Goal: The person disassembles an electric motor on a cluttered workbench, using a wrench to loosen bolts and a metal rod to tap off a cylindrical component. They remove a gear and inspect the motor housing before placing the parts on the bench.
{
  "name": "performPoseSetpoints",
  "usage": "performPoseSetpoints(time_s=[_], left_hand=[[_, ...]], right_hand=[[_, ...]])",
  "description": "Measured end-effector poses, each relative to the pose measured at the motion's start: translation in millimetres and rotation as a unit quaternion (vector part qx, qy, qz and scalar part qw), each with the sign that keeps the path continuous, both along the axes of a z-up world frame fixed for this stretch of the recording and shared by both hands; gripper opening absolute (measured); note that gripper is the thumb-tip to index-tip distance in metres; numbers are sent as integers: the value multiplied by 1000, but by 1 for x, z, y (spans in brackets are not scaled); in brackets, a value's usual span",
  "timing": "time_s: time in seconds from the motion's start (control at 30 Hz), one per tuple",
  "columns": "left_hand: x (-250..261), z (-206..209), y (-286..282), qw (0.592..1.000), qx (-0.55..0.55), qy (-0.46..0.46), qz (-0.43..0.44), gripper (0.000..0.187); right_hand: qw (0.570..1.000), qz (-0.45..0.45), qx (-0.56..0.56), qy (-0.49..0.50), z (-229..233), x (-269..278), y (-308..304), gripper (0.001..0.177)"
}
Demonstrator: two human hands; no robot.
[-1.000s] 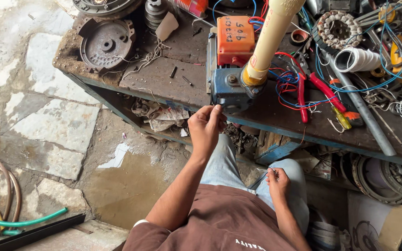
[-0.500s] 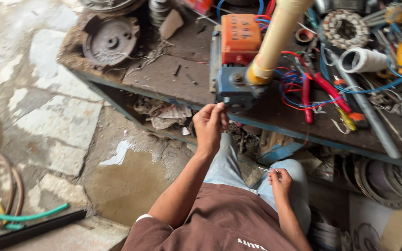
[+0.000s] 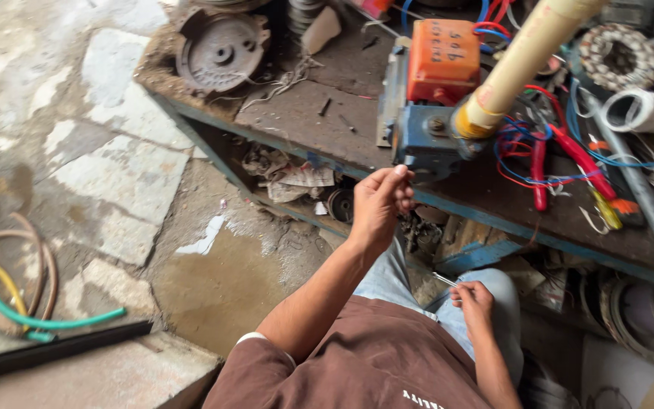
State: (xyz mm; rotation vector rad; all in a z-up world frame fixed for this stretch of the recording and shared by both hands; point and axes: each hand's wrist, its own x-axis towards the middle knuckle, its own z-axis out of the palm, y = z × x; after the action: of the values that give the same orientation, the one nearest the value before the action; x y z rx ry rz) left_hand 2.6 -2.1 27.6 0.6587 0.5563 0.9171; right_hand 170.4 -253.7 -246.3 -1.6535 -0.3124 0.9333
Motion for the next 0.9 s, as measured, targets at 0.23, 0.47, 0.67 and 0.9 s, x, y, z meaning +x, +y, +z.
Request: performPoseSetpoints(time_s=[0.23,0.47,0.67,0.9], left_hand=[[-21,18,6,962,207,165,65,22],[-51,10,120,714,555,333,267,37],[-56,-12,201,572,609,483,261,42],[-57,-19,204,602,562,477,307,41]], right_hand=[[999,27,-5,-24,-14,5,2,7],[953,-14,117,279,62,-11,2,12],[963,161,156,150,170,-60,56,24],[943,217,195,-160,229,-85,161,15]])
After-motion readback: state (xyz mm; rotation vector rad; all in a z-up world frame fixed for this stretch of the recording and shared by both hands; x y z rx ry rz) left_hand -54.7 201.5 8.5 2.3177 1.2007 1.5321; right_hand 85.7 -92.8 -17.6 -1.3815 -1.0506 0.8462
